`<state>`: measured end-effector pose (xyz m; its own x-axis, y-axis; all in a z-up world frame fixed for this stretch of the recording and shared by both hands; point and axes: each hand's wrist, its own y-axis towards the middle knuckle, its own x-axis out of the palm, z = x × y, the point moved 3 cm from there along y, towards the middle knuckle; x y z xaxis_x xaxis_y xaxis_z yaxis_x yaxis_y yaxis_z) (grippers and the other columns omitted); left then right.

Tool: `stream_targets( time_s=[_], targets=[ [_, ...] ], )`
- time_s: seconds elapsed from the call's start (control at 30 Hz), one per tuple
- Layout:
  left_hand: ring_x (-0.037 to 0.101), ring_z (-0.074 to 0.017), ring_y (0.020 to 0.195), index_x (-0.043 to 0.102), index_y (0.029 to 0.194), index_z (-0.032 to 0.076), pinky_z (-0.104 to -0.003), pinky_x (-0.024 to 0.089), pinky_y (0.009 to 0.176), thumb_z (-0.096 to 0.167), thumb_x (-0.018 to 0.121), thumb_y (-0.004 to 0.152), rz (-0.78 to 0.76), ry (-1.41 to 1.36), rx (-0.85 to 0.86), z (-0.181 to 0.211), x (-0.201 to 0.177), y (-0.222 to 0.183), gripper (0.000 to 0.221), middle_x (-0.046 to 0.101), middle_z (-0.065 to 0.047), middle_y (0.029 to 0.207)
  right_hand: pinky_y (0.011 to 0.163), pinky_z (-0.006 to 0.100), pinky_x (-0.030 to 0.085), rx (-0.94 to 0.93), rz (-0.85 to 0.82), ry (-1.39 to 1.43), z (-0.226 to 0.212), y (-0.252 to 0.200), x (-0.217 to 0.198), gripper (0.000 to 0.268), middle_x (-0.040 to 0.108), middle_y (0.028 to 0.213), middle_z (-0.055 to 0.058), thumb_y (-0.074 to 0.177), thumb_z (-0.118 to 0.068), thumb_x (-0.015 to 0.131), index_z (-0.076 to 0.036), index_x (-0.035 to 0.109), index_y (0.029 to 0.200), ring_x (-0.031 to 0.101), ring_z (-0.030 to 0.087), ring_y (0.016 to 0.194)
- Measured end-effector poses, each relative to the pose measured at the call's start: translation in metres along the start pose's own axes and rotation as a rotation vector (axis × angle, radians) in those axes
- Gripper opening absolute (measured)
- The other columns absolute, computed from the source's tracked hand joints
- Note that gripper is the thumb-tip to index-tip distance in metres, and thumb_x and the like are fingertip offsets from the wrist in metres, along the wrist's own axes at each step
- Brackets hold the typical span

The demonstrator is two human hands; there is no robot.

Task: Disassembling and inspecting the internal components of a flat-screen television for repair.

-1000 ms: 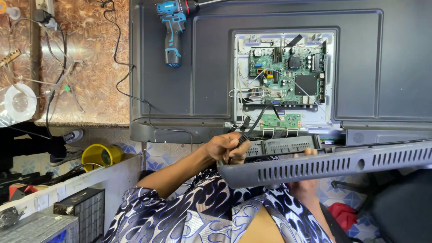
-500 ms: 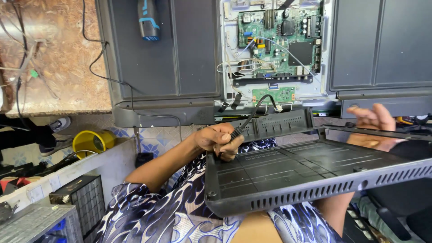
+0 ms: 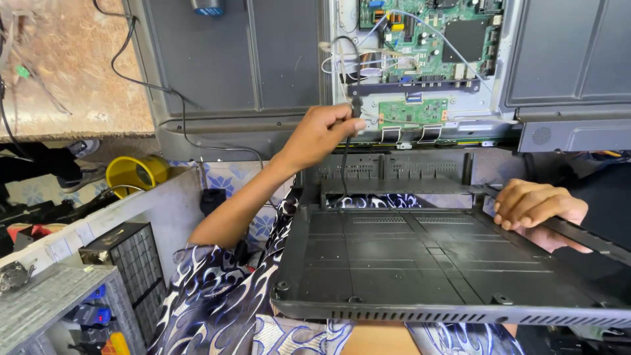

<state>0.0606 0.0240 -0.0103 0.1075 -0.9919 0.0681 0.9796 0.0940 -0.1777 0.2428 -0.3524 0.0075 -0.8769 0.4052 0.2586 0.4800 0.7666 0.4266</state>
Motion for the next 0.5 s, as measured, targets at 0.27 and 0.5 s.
stream_targets(
  time_s=[0.27,0.5],
  targets=[
    [0.035,-0.0100,0.060,0.052,0.084,0.000,-0.033,0.032,0.054,0.024,0.064,0.104,0.396,0.181,0.094,-0.030,0.014,0.017,0.033,0.042,-0.005,0.063,0.071,0.046,0.058,0.110,-0.559,0.466,0.020,0.048,0.014,0.081,0.077,0.086,0.017,0.089,-0.078,0.056,0.001,0.074,0.096,0.073,0.030,0.080],
    [0.033,-0.0125,0.058,0.054,0.091,0.001,-0.034,0.030,0.053,0.019,0.063,0.105,0.430,0.158,0.043,-0.038,0.011,0.019,0.025,0.044,-0.006,0.060,0.055,0.036,0.054,0.913,-0.998,0.066,0.051,0.099,0.060,0.043,0.073,0.071,0.009,0.090,-0.042,0.074,0.000,0.076,0.101,0.070,0.019,0.063]
  ],
)
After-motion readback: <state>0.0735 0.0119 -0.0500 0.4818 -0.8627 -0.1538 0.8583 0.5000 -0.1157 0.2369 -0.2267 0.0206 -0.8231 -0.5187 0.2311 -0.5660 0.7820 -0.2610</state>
